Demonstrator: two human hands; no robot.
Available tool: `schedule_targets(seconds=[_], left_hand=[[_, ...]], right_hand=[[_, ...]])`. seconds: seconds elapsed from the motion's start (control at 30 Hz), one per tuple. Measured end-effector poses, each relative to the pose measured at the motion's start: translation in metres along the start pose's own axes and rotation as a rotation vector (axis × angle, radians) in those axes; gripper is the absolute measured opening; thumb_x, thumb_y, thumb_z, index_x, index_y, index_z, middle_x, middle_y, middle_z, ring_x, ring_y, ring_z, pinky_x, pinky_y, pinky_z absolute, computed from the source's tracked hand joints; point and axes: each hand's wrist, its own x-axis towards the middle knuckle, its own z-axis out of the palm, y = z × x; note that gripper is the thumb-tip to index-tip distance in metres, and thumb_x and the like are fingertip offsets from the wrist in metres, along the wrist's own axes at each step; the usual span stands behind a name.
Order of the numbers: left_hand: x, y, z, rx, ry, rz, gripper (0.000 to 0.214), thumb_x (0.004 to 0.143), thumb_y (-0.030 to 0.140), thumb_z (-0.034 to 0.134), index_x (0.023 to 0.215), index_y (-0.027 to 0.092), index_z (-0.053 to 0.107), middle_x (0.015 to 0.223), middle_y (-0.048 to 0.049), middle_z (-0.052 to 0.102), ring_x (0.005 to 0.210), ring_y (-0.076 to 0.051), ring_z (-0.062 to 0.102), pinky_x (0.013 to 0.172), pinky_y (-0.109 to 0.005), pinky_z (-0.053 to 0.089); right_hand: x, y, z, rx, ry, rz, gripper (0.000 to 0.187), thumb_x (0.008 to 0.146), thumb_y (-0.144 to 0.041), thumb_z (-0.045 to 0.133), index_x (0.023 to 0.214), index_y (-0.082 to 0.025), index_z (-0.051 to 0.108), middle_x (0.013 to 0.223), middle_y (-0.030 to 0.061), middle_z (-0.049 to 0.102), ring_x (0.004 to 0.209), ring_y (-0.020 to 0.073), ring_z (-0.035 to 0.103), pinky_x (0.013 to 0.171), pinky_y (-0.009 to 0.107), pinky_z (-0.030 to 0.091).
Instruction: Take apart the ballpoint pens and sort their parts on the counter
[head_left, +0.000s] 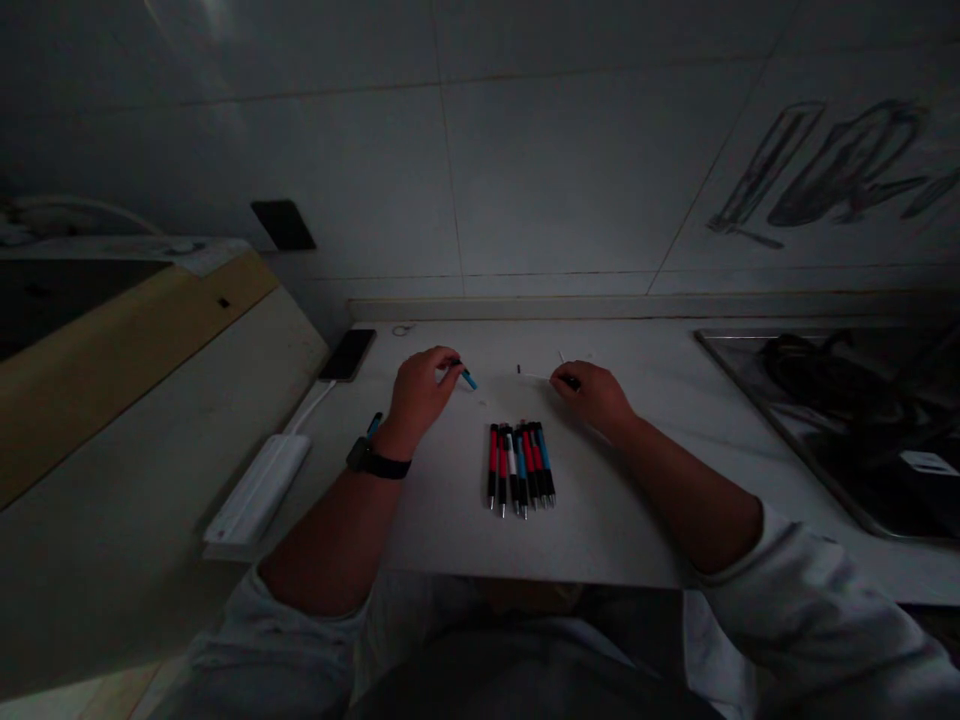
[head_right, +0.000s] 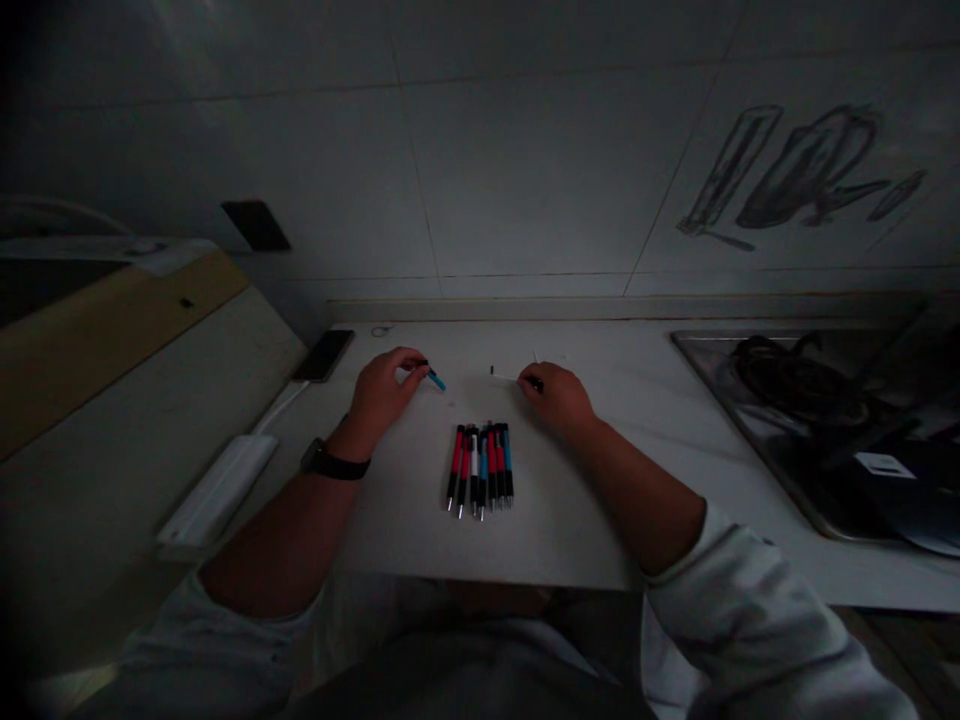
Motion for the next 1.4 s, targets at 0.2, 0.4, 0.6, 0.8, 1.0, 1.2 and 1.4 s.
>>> schedule_targets(seconds=[0.2,0.4,0.6,0.8,1.0,1.2,1.4], left_hand=[[0.011,-0.015,-0.041,-0.028,0.071,-0.092,0.021,0.095,0.027,0.065,0.114,0.021,0.073,0.105,-0.0055,0.077,0.093,-0.019,0.071,0.092,-0.033,0.054],[0.007,-0.029,-0.064,0.173,-0.321,-0.236,0.018,0.088,0.026,0.069,0.103,0.021,0.078,0.095,-0.0053,0.078,0.085,-0.020,0.070,0.077,-0.030,0.052],[0.000,-0.032,-0.050,0.472,-0.411,-0.281,0.013,0.085,0.025,0.069,0.095,0.023,0.077,0.098,-0.0066,0.078,0.088,-0.023,0.069,0.072,-0.032,0.046],[-0.004,-0.046,-0.036,0.514,-0.474,-0.339,0.013,0.081,0.032,0.076,0.089,0.022,0.076,0.100,-0.0074,0.077,0.093,-0.025,0.068,0.073,-0.032,0.046],[-0.001,-0.068,-0.040,0.440,-0.523,-0.272,0.023,0.082,0.037,0.079,0.100,0.022,0.080,0.105,-0.0092,0.074,0.095,-0.024,0.068,0.080,-0.032,0.048],[0.002,-0.072,-0.048,0.430,-0.635,-0.275,0.013,0.080,0.029,0.079,0.092,0.023,0.083,0.102,-0.0085,0.076,0.092,-0.022,0.068,0.077,-0.030,0.047],[-0.001,-0.075,-0.060,0.388,-0.716,-0.384,0.010,0.078,0.028,0.078,0.085,0.021,0.079,0.088,-0.0042,0.079,0.078,-0.018,0.069,0.066,-0.026,0.044]], right_hand=[[0.000,-0.001,-0.002,0.001,0.013,-0.004,0.020,0.095,-0.029,0.057,0.099,-0.022,0.075,0.101,0.0083,0.076,0.091,0.0238,0.068,0.083,0.035,0.049],[-0.001,-0.002,-0.002,0.009,0.016,0.006,0.021,0.095,-0.032,0.057,0.098,-0.021,0.075,0.099,0.0085,0.077,0.086,0.0229,0.068,0.078,0.035,0.048],[-0.002,-0.003,-0.001,0.007,0.014,-0.003,0.021,0.095,-0.031,0.057,0.097,-0.022,0.075,0.097,0.0080,0.077,0.084,0.0226,0.068,0.077,0.034,0.048],[-0.003,-0.008,-0.003,-0.005,0.014,0.000,0.020,0.095,-0.031,0.057,0.097,-0.022,0.075,0.099,0.0083,0.077,0.085,0.0235,0.068,0.079,0.036,0.049],[-0.002,-0.009,-0.004,-0.003,-0.014,-0.005,0.022,0.096,-0.033,0.055,0.097,-0.022,0.075,0.098,0.0081,0.077,0.086,0.0241,0.069,0.078,0.036,0.049],[-0.001,-0.008,-0.004,-0.018,-0.015,-0.009,0.023,0.097,-0.033,0.054,0.097,-0.021,0.075,0.100,0.0082,0.078,0.088,0.0242,0.069,0.079,0.036,0.048],[-0.001,-0.009,-0.004,-0.009,-0.017,-0.022,0.024,0.097,-0.034,0.054,0.098,-0.022,0.075,0.100,0.0078,0.077,0.087,0.0236,0.069,0.078,0.036,0.048]])
